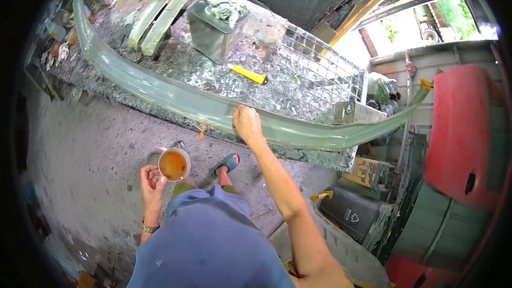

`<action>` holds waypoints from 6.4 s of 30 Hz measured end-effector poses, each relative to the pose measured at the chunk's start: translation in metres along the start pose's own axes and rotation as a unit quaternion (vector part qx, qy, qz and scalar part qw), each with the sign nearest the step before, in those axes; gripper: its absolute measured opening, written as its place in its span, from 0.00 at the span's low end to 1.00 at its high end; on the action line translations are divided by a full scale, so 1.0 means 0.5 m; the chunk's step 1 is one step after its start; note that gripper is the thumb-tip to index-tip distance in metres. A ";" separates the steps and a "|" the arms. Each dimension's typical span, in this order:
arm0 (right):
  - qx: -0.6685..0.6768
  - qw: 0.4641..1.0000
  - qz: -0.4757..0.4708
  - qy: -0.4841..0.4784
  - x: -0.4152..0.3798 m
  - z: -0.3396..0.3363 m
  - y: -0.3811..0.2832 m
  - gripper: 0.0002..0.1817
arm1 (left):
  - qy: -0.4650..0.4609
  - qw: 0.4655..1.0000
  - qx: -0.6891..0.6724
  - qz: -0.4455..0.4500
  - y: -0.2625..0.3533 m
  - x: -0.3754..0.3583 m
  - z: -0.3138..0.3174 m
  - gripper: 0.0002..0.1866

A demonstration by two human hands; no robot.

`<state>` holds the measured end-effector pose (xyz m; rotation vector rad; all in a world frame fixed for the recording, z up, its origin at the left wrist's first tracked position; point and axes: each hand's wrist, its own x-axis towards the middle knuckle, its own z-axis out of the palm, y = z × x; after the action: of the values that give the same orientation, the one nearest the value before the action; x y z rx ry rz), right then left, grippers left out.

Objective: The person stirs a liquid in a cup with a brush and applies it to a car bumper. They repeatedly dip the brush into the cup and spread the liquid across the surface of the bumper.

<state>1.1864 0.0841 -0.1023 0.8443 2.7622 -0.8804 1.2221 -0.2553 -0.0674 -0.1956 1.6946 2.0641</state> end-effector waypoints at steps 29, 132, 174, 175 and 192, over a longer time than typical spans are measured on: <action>-0.078 0.946 0.196 0.248 -0.160 -0.277 0.540 0.14 | -0.010 0.998 0.045 0.031 -0.025 -0.011 0.104 0.19; 0.238 0.967 0.068 -0.063 0.092 0.160 -0.213 0.11 | 0.019 0.998 -0.015 0.057 0.131 0.139 -0.250 0.21; 0.439 0.891 -0.114 -0.026 -0.054 0.122 -0.554 0.10 | -0.005 0.995 0.048 0.086 0.223 0.424 -0.347 0.24; 0.413 0.901 -0.130 -0.018 -0.034 0.149 -0.598 0.10 | -0.018 0.992 0.057 0.107 0.237 0.462 -0.383 0.25; 0.025 0.997 -0.046 -0.064 0.109 0.358 -1.021 0.09 | -0.127 0.948 0.256 0.144 0.455 0.703 -0.669 0.29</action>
<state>0.8531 -0.3360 -0.0106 0.6482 2.6969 -0.9870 0.7536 -0.5159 -0.0789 0.4877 2.1085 1.6585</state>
